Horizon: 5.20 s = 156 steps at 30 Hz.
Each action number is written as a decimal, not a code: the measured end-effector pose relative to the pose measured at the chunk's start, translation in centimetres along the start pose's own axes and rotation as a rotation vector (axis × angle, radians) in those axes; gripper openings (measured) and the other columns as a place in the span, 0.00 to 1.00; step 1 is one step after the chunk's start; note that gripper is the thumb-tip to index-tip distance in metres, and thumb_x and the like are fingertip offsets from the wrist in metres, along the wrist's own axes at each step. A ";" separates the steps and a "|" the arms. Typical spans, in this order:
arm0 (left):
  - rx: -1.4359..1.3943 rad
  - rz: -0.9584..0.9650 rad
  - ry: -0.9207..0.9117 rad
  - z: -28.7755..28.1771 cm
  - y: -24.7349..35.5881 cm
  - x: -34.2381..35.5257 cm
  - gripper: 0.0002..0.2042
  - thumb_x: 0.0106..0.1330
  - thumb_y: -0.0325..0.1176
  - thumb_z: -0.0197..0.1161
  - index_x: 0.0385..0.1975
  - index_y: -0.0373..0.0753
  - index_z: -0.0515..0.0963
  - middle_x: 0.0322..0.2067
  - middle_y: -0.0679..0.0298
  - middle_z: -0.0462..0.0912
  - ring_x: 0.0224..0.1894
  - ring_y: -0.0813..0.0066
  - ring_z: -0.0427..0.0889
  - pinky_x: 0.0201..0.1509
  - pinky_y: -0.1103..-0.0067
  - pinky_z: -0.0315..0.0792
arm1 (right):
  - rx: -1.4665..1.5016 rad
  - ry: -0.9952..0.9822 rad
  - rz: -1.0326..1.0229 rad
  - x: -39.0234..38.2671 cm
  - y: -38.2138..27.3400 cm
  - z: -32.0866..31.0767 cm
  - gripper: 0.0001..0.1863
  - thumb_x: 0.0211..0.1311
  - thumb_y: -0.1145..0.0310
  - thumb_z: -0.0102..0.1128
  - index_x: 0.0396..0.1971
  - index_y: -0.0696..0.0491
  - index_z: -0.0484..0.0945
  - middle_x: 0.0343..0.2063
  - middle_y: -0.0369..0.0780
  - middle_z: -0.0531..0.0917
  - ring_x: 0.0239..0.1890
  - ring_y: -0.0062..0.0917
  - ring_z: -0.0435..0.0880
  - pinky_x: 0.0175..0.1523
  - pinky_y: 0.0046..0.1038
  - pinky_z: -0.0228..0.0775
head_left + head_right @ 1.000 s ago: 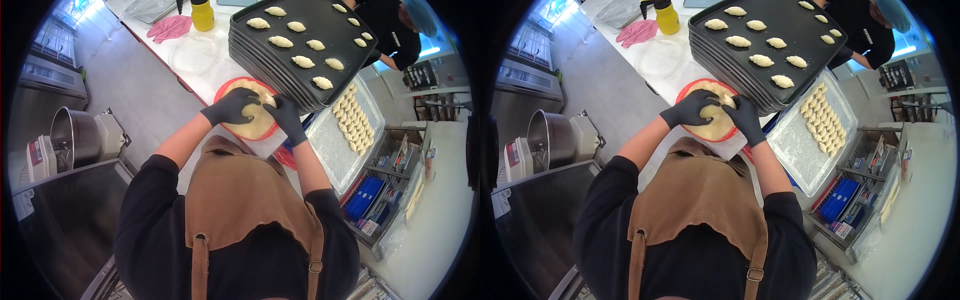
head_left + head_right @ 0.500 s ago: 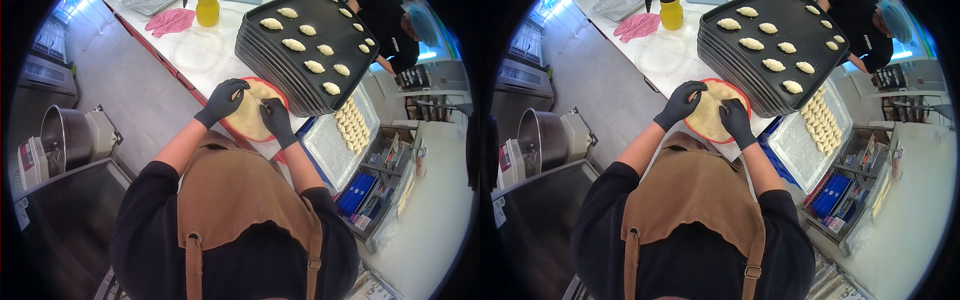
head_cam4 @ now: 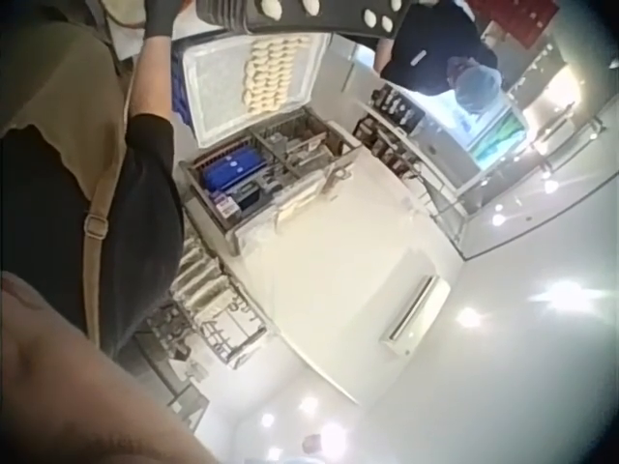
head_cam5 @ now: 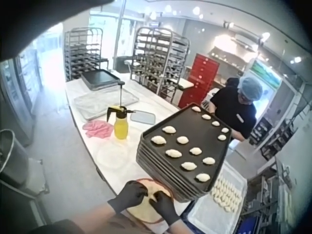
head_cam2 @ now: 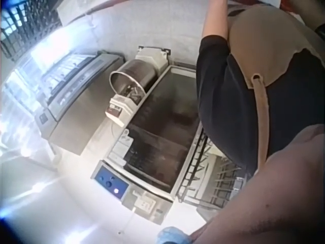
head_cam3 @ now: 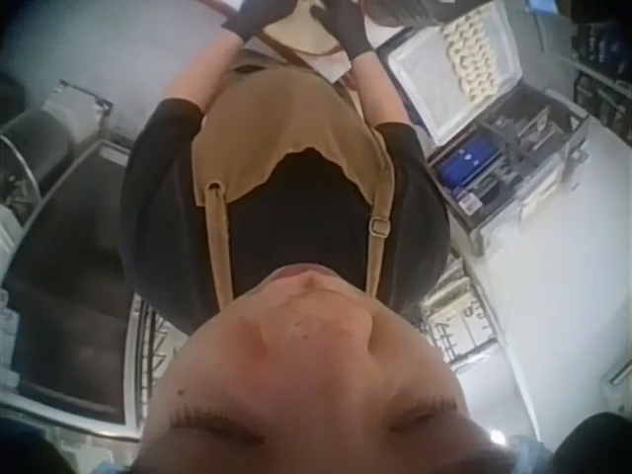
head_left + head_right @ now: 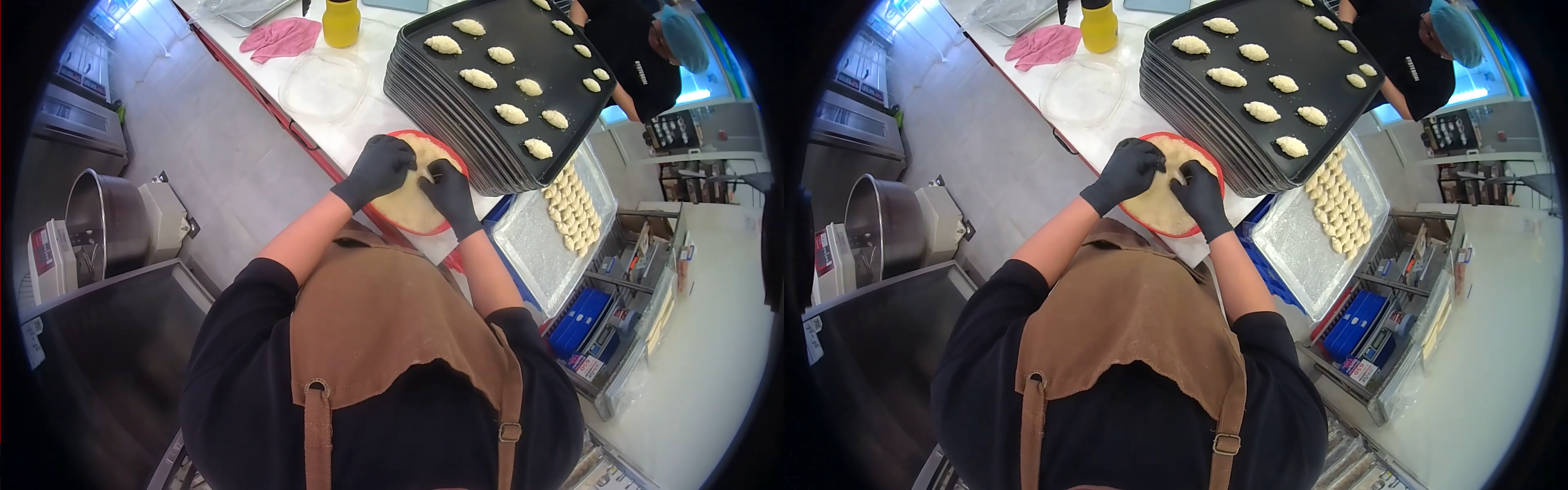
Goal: Manually shaping dough portions and placing them onto a baking tray in a bakery.
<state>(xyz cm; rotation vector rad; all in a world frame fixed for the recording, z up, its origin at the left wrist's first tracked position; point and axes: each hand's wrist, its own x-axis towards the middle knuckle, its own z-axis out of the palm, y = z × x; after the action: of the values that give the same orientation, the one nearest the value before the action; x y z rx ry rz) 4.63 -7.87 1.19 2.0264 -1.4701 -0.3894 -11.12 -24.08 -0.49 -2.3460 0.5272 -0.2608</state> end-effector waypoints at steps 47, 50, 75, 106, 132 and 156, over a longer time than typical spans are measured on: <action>-0.667 -0.164 0.221 0.6 5.3 -3.9 0.31 0.58 0.41 0.80 0.61 0.39 0.79 0.57 0.56 0.84 0.57 0.64 0.83 0.62 0.71 0.75 | 0.924 -0.473 0.462 1.4 -5.5 -8.4 0.16 0.69 0.70 0.63 0.54 0.56 0.79 0.43 0.38 0.83 0.42 0.21 0.85 0.42 0.24 0.79; -0.628 -0.132 0.236 0.2 4.8 -3.9 0.35 0.56 0.43 0.80 0.64 0.40 0.76 0.61 0.55 0.81 0.62 0.61 0.79 0.66 0.68 0.72 | 0.870 -0.489 0.376 2.7 -7.5 -11.0 0.14 0.68 0.71 0.63 0.51 0.57 0.79 0.43 0.38 0.84 0.42 0.21 0.85 0.42 0.23 0.79; 0.041 -0.099 0.238 4.4 3.7 -3.6 0.32 0.56 0.52 0.75 0.60 0.45 0.80 0.65 0.58 0.77 0.68 0.52 0.73 0.74 0.51 0.59 | 0.116 0.062 0.117 40.7 4.4 -20.8 0.19 0.69 0.61 0.66 0.50 0.59 0.84 0.40 0.40 0.87 0.36 0.20 0.83 0.41 0.23 0.74; 0.247 -0.025 0.305 6.6 4.0 -2.4 0.27 0.66 0.33 0.67 0.65 0.37 0.73 0.69 0.45 0.69 0.70 0.42 0.68 0.72 0.56 0.64 | -0.616 0.354 0.707 -18.9 34.2 -24.8 0.22 0.57 0.65 0.68 0.51 0.56 0.79 0.53 0.50 0.82 0.52 0.50 0.82 0.57 0.44 0.77; -0.179 0.090 0.036 5.2 2.8 0.3 0.24 0.70 0.42 0.63 0.62 0.37 0.77 0.65 0.51 0.75 0.69 0.51 0.71 0.75 0.63 0.62 | 0.596 -0.063 0.114 -3.0 2.0 -5.3 0.18 0.60 0.69 0.75 0.47 0.60 0.81 0.39 0.42 0.86 0.42 0.28 0.85 0.51 0.30 0.76; -0.309 -0.074 0.588 3.0 2.1 -5.3 0.15 0.73 0.26 0.57 0.56 0.38 0.81 0.60 0.51 0.79 0.64 0.55 0.76 0.69 0.67 0.69 | -0.148 0.018 -0.246 -1.7 0.4 -0.6 0.15 0.60 0.65 0.69 0.43 0.58 0.84 0.40 0.49 0.87 0.43 0.44 0.85 0.51 0.40 0.78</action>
<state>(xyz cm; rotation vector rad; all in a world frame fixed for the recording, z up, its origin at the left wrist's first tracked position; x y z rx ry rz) -0.51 -4.21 -0.39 1.7441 -0.9141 -0.0312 -12.98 -23.92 -0.43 -2.5570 0.2726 -0.3680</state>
